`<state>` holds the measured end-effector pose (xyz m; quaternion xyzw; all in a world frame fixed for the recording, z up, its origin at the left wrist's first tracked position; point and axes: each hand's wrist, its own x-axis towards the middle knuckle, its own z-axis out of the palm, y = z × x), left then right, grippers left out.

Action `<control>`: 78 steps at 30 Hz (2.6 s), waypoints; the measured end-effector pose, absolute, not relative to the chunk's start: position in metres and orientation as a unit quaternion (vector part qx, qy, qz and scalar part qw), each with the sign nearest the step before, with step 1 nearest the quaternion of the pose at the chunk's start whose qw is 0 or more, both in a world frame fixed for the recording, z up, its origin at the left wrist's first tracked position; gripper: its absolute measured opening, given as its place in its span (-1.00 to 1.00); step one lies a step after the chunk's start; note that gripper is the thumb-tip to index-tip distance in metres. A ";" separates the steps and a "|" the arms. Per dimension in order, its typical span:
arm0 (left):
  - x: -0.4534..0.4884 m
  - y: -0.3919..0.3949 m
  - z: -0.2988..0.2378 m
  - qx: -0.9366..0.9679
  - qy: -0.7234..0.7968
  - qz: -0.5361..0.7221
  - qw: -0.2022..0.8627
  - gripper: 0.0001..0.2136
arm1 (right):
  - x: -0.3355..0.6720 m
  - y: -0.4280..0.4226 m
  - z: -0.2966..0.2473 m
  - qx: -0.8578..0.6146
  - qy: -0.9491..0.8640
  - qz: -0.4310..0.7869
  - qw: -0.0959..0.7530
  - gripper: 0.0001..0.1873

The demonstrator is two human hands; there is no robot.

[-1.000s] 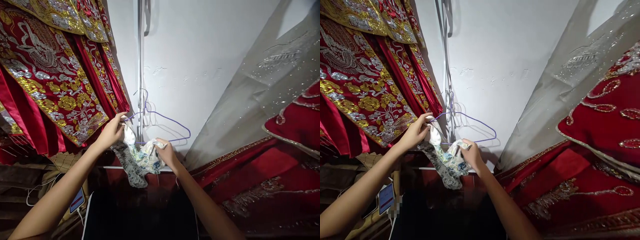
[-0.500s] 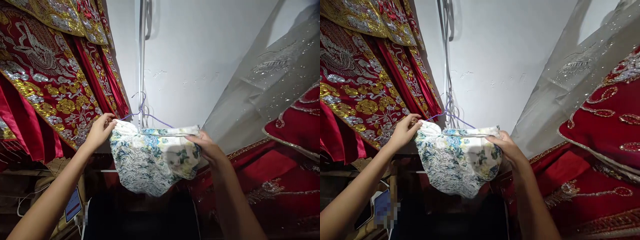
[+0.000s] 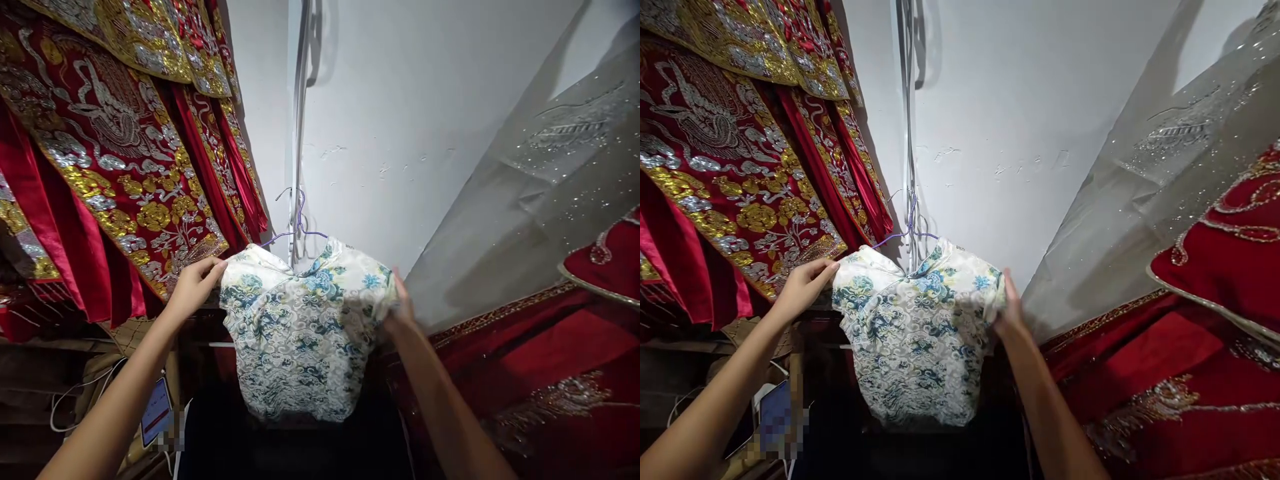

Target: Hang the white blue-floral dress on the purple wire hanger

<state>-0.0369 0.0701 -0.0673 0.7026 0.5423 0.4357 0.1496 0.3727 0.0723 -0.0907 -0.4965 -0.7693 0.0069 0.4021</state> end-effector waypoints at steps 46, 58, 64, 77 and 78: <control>0.041 -0.002 -0.108 0.724 0.444 0.509 0.142 -0.64 | 0.303 0.086 -0.038 -0.371 -0.430 0.488 0.663 -0.60; 0.096 0.017 -0.171 0.709 0.556 0.404 0.159 -0.70 | 0.323 0.120 -0.038 -0.372 -0.470 0.386 0.701 -0.54; 0.109 0.001 -0.155 0.690 0.483 0.461 0.279 -0.74 | 0.349 0.126 -0.041 -0.368 -0.463 0.373 0.715 -0.52; 0.127 -0.042 -0.209 0.466 0.452 0.557 0.518 -0.47 | 0.353 0.054 -0.164 -0.543 -0.397 0.178 0.718 -0.56; 0.124 -0.041 -0.210 0.457 0.453 0.561 0.521 -0.51 | 0.343 0.042 -0.181 -0.567 -0.370 0.121 0.726 -0.56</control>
